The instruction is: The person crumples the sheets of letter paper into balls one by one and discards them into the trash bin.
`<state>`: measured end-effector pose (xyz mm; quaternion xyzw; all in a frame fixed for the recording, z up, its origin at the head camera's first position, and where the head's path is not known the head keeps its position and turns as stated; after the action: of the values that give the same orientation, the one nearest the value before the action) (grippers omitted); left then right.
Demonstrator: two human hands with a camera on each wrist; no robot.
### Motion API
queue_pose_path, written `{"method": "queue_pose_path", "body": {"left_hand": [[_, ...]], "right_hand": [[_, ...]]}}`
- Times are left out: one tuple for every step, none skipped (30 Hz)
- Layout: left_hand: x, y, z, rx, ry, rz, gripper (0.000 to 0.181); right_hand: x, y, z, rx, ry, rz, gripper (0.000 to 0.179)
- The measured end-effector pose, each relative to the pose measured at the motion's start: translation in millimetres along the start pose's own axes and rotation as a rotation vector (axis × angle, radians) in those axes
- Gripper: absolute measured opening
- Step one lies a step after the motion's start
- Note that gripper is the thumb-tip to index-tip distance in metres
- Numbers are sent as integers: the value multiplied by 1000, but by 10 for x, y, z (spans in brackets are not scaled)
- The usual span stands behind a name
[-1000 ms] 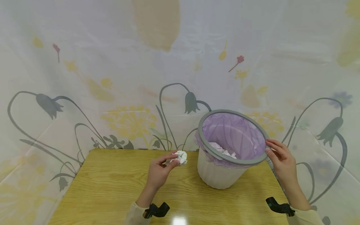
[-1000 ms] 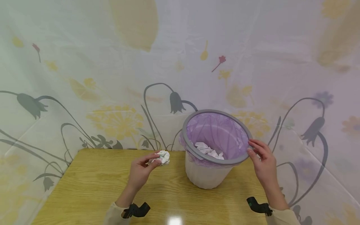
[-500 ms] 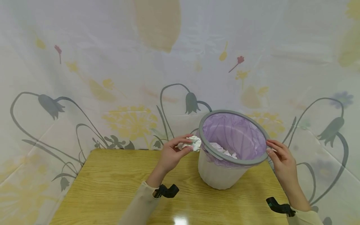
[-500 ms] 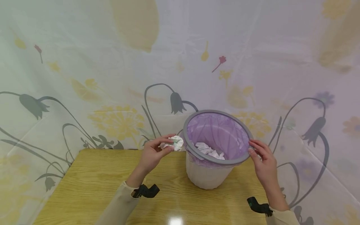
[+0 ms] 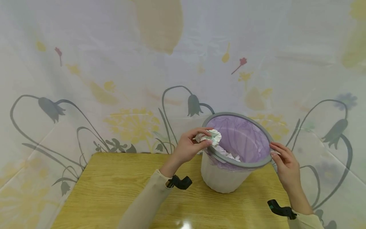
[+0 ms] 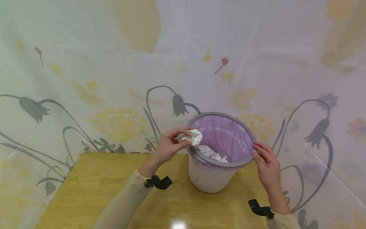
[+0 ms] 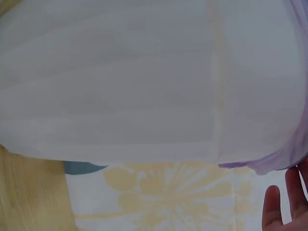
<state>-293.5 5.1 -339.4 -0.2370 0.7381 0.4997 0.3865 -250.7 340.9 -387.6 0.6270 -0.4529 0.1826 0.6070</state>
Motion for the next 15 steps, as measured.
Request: {"method": "queue_pose_path", "body": {"left_hand": [[-12, 49, 27, 17, -3, -5, 22], [-15, 100, 53, 35, -1, -13, 25], [-18, 150, 81, 56, 8, -22, 27], [-22, 201, 108, 79, 20, -28, 30], [-26, 251, 136, 103, 36, -34, 33], [-31, 298, 163, 128, 52, -38, 36], [-39, 348, 189, 154, 70, -31, 37], [-46, 400, 213, 180, 93, -22, 37], [-53, 452, 236, 204, 118, -12, 37], [-60, 506, 255, 224, 146, 3, 37], [-65, 559, 271, 242, 175, 13, 37], [-65, 614, 285, 259, 213, 22, 37], [-62, 669, 300, 278, 249, 33, 36], [-52, 720, 313, 297, 289, 32, 36], [-40, 768, 324, 317, 328, 29, 37]], "right_hand": [[-2, -1, 5, -4, 11, 2, 27], [-2, -3, 11, -6, 21, 4, 27], [0, -5, 16, -9, 24, 4, 27], [3, -5, 21, -12, 26, 4, 27], [7, -6, 25, -15, 30, 5, 27], [10, -6, 29, -16, 32, 6, 27], [12, -6, 32, -15, 33, 7, 27], [15, -6, 34, -14, 29, 8, 27], [16, -6, 33, -14, 20, 9, 27], [17, -5, 32, -14, 17, 9, 27], [16, -5, 31, -14, 19, 9, 27], [16, -5, 29, -14, 19, 6, 27], [14, -5, 26, -16, 21, 3, 27], [12, -4, 25, -19, 24, 0, 27], [10, -5, 29, -18, 36, -3, 27]]}}
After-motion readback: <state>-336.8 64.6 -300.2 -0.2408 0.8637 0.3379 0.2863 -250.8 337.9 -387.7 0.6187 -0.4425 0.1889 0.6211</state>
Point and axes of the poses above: each hand's wrist, its own y-axis towards the middle knuckle, its own z-axis out of the palm, x = y × z, the point moved 7 cm from there along y, towards the middle knuckle, and after that the axes turned 8 degrees about y, right-handed, at the moved point
